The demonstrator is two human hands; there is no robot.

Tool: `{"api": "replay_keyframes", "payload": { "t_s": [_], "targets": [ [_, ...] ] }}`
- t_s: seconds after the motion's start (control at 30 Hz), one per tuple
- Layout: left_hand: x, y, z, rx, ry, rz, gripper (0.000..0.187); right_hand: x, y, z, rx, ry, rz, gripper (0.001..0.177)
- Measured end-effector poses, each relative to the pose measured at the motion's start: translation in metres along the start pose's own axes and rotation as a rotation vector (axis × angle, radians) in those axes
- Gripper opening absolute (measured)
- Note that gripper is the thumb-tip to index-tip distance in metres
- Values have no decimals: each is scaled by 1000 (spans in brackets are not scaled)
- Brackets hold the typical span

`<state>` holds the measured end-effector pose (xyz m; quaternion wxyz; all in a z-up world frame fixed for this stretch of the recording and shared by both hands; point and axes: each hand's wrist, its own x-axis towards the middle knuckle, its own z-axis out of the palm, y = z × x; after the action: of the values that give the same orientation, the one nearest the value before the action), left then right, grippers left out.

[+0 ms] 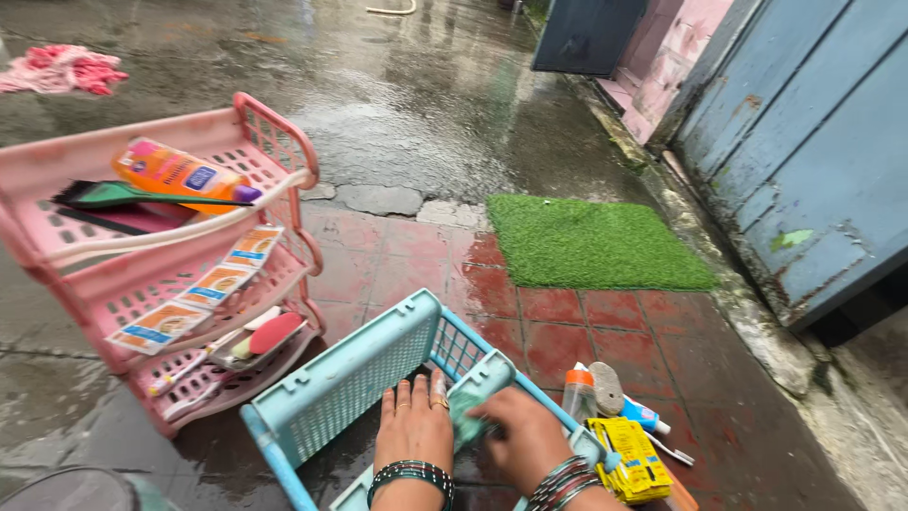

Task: The person wipes and cleans the surfaces of a multi-tiered plastic storage rack and a smaller blue rack using a cloth.

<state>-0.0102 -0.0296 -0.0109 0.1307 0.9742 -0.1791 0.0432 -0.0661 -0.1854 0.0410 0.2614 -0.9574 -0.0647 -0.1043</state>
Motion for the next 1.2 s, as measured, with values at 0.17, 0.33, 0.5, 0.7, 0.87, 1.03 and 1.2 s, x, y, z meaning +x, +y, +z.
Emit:
{"api": "replay_keyframes", "payload": {
  "t_s": [0.17,0.33,0.5,0.7,0.87,1.03,1.2],
  "targets": [
    [14,25,16,51,-279,-48,60,20,43,-24,-135,187,207,46],
    [27,38,18,106,-409,-114,66,36,53,12,-281,133,136,62],
    [31,27,29,-69,-372,-175,61,31,53,12,-254,-17,184,64],
    [25,28,21,-5,-359,-107,56,43,46,19,-401,52,331,58],
    [29,33,8,-3,-335,-133,54,34,48,1,-343,-14,245,55],
    [25,30,7,30,-345,-133,56,33,38,5,-479,-21,181,71],
    [26,33,11,47,-268,-126,52,33,30,0,-349,-43,235,62]
  ]
}}
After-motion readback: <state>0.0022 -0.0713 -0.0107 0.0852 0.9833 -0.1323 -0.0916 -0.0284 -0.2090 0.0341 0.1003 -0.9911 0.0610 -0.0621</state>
